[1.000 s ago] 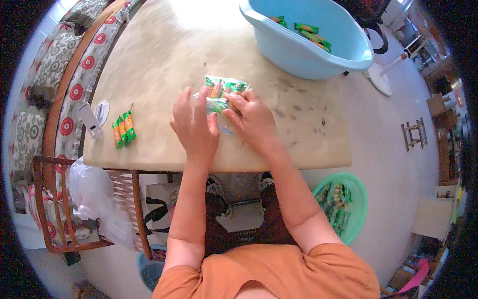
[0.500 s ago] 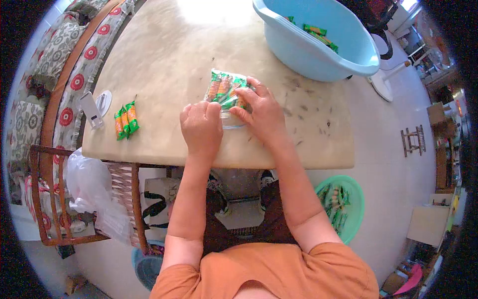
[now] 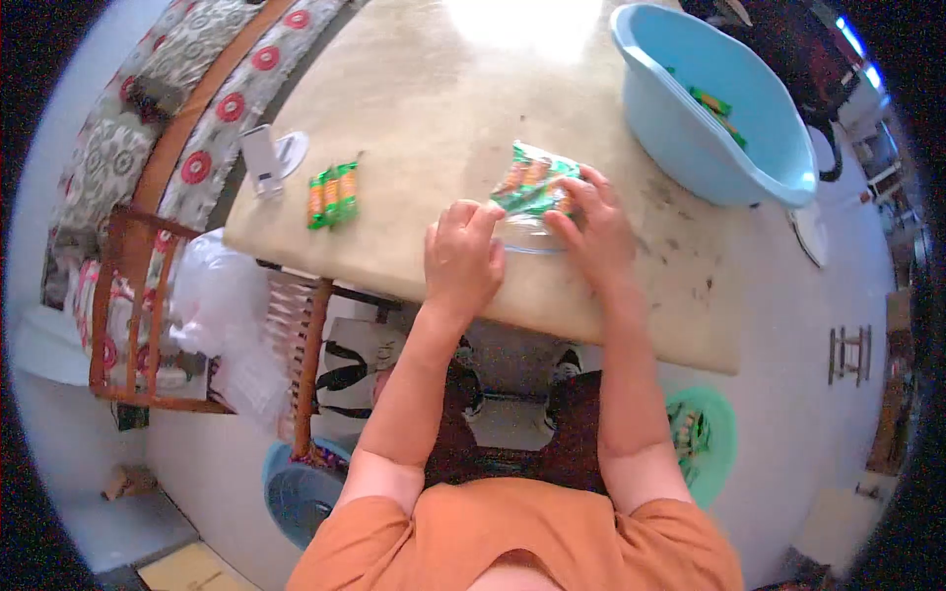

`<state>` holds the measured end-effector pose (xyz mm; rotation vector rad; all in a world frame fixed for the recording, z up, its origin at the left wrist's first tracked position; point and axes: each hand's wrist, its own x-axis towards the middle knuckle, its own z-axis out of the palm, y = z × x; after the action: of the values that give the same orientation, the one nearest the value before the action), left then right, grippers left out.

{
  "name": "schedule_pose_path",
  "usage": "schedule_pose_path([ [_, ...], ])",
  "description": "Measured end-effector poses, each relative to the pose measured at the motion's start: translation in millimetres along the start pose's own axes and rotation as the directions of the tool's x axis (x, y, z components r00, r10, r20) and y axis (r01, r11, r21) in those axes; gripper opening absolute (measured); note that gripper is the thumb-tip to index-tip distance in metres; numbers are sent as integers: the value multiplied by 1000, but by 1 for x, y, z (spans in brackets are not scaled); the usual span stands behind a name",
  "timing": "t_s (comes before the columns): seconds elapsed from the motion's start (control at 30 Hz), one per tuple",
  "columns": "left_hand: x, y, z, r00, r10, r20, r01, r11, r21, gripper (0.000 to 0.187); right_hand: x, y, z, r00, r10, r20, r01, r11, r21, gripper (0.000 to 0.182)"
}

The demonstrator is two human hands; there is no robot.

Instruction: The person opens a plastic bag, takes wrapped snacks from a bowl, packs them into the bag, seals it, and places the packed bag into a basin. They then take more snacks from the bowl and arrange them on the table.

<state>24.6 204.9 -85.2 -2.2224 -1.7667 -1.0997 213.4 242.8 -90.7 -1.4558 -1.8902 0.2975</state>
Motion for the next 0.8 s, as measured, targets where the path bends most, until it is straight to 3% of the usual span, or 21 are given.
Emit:
schedule_pose_path([
  [0.07,-5,-15,-14,999,-41,-32,31,967,-254,19,0,0,-1,1000,0,-3,0,1000,25,48],
  [0.13,-8,-58,-26,990,-101,-101,99,995,-30,21,-1,0,-2,1000,16,-2,-16,999,50,46],
  [0.17,-8,-82,-31,985,-55,-164,74,991,113,22,-1,-1,-2,1000,11,-4,-11,999,43,46],
  [0.23,-4,-110,-44,984,-64,-166,127,905,406,23,-2,-1,-4,1000,3,-7,-2,1000,25,46],
  [0.3,-2,-118,-53,983,-143,-112,181,812,556,23,0,3,-1,999,-40,-11,41,999,23,48],
  [0.43,-4,-135,-44,986,-163,-44,149,716,682,20,-1,4,-3,1000,-26,12,26,999,38,51],
  [0.57,-5,-137,-43,997,-78,-10,58,637,768,11,-2,5,-4,997,-64,-31,66,996,59,53],
  [0.67,-6,-136,-52,983,108,-145,4,790,613,11,-2,2,-7,1000,-25,-18,26,998,51,53],
  [0.77,-16,-114,-57,964,40,-263,79,902,425,8,-3,2,-6,992,-72,-105,72,997,-6,54],
  [0.8,-21,-99,-60,953,-153,-261,202,963,176,8,-4,-2,-10,988,-96,-121,96,995,-7,53],
])
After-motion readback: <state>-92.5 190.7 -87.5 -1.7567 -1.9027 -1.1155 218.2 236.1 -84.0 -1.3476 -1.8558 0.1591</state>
